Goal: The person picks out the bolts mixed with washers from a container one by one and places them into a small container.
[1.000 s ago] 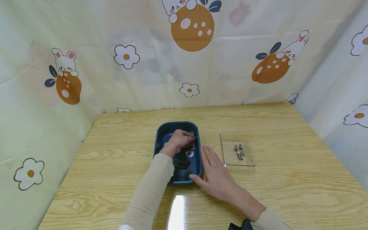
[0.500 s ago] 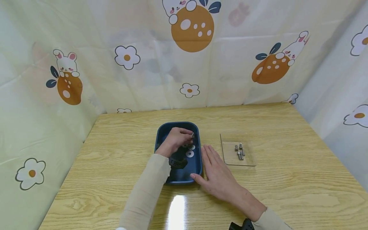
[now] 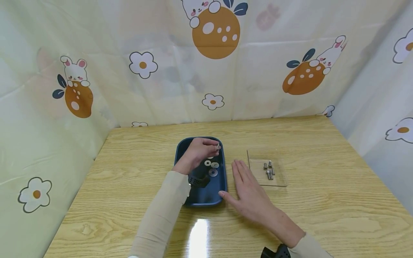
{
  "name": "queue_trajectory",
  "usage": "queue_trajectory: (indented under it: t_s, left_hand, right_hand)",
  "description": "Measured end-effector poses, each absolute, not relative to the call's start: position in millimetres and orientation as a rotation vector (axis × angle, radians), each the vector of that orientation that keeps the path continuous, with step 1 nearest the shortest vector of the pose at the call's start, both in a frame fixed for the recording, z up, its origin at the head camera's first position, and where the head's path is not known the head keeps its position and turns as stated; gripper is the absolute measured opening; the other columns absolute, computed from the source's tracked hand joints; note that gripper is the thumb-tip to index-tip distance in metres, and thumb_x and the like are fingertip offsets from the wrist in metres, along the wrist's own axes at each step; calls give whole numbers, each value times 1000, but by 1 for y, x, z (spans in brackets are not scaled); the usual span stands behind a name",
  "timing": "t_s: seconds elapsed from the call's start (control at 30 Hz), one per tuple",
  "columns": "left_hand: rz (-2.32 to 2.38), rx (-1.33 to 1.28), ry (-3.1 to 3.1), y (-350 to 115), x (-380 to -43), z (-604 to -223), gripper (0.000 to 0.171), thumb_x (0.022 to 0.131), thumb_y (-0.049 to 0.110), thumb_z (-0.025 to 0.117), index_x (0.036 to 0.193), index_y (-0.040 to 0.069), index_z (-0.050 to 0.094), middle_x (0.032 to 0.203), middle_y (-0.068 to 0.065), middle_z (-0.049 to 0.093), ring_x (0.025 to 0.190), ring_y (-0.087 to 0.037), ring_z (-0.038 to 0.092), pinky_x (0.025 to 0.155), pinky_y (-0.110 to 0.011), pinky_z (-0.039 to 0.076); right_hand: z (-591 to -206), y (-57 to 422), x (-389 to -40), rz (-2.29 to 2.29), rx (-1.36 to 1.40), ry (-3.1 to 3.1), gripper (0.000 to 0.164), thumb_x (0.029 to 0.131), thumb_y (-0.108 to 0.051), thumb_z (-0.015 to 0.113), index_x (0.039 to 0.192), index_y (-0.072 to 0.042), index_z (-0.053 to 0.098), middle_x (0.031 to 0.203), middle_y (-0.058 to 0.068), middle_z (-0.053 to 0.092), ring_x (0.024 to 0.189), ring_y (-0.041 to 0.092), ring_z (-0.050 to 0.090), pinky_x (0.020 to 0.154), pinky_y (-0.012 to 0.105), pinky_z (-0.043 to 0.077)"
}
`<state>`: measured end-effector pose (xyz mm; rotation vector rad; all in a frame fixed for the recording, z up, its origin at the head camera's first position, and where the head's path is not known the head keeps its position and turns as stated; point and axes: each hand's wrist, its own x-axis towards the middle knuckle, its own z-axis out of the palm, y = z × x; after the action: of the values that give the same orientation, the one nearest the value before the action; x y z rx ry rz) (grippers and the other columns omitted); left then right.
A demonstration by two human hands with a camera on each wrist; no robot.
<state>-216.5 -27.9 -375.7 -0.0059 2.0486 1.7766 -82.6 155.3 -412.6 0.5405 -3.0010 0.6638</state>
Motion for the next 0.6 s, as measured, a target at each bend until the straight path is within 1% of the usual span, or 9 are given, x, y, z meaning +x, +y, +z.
queue_trajectory:
  t_s: [0.23, 0.5, 0.6]
  left_hand:
    - [1810, 44, 1985, -14, -215, -369, 32, 97, 8, 62, 127, -1, 63, 122, -17, 68, 113, -30, 68, 106, -45, 50]
    - [1797, 94, 1977, 2, -213, -365, 31, 98, 9, 60, 128, 0, 64, 122, -15, 69, 110, -25, 70, 105, -44, 51]
    - [1797, 120, 1967, 8, -212, -363, 30, 98, 9, 60, 127, 0, 64, 121, -14, 69, 110, -26, 69, 105, -43, 51]
  right_hand:
    - [-410, 171, -84, 637, 487, -2987, 98, 95, -64, 48, 157, 1, 10, 166, 19, 7, 154, 37, 7, 125, 54, 16]
    - [-411, 190, -85, 602, 437, -2960, 97, 96, -61, 50, 155, 6, 12, 164, 25, 11, 152, 42, 11, 123, 58, 19]
    - [-410, 199, -85, 615, 416, -2966, 97, 97, -61, 49, 156, 6, 11, 164, 25, 10, 153, 42, 9, 123, 57, 18]
